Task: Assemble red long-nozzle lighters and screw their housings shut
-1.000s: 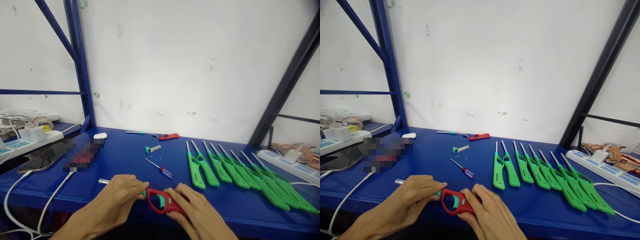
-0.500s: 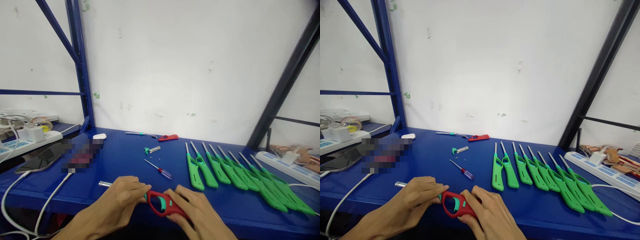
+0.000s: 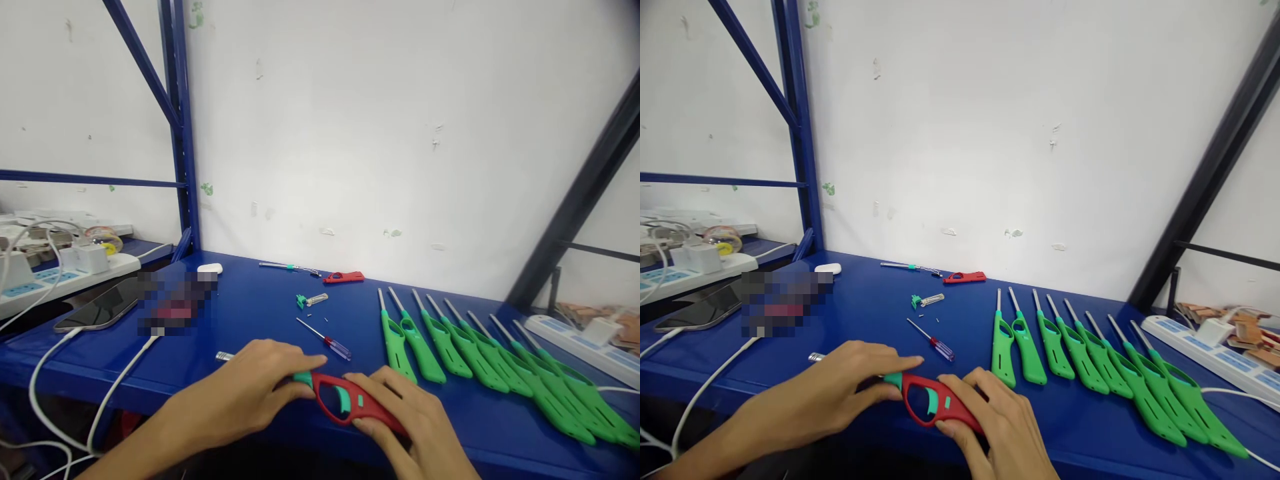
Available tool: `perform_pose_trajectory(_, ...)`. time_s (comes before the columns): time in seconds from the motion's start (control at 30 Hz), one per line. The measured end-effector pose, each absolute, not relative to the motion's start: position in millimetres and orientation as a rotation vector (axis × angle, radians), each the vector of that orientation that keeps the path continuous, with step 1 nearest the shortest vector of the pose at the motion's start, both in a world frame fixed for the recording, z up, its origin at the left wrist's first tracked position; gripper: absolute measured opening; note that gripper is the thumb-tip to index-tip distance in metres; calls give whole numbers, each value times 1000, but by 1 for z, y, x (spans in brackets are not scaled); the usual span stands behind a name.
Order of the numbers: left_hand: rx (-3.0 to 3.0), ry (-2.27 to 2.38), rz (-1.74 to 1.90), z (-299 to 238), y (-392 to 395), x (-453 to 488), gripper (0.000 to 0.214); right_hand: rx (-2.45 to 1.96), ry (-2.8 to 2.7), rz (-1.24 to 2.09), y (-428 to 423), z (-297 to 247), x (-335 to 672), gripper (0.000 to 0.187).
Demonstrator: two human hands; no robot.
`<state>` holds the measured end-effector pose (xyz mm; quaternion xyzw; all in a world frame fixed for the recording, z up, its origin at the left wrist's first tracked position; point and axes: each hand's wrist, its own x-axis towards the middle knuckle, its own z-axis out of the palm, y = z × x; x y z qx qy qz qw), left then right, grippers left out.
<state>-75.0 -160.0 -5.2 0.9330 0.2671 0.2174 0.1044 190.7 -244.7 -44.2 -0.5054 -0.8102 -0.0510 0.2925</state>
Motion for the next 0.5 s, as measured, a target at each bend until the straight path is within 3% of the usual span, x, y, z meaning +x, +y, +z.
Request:
perform_pose_trajectory(0.13, 2671, 873, 523, -2, -159, -89, 20, -1336, -2179, -77, -241, -46, 190, 36)
perform_pose_trajectory(0.5, 2900, 914, 523, -25, -167, -68, 25, -1364, -2216, -146, -249, -48, 198, 38)
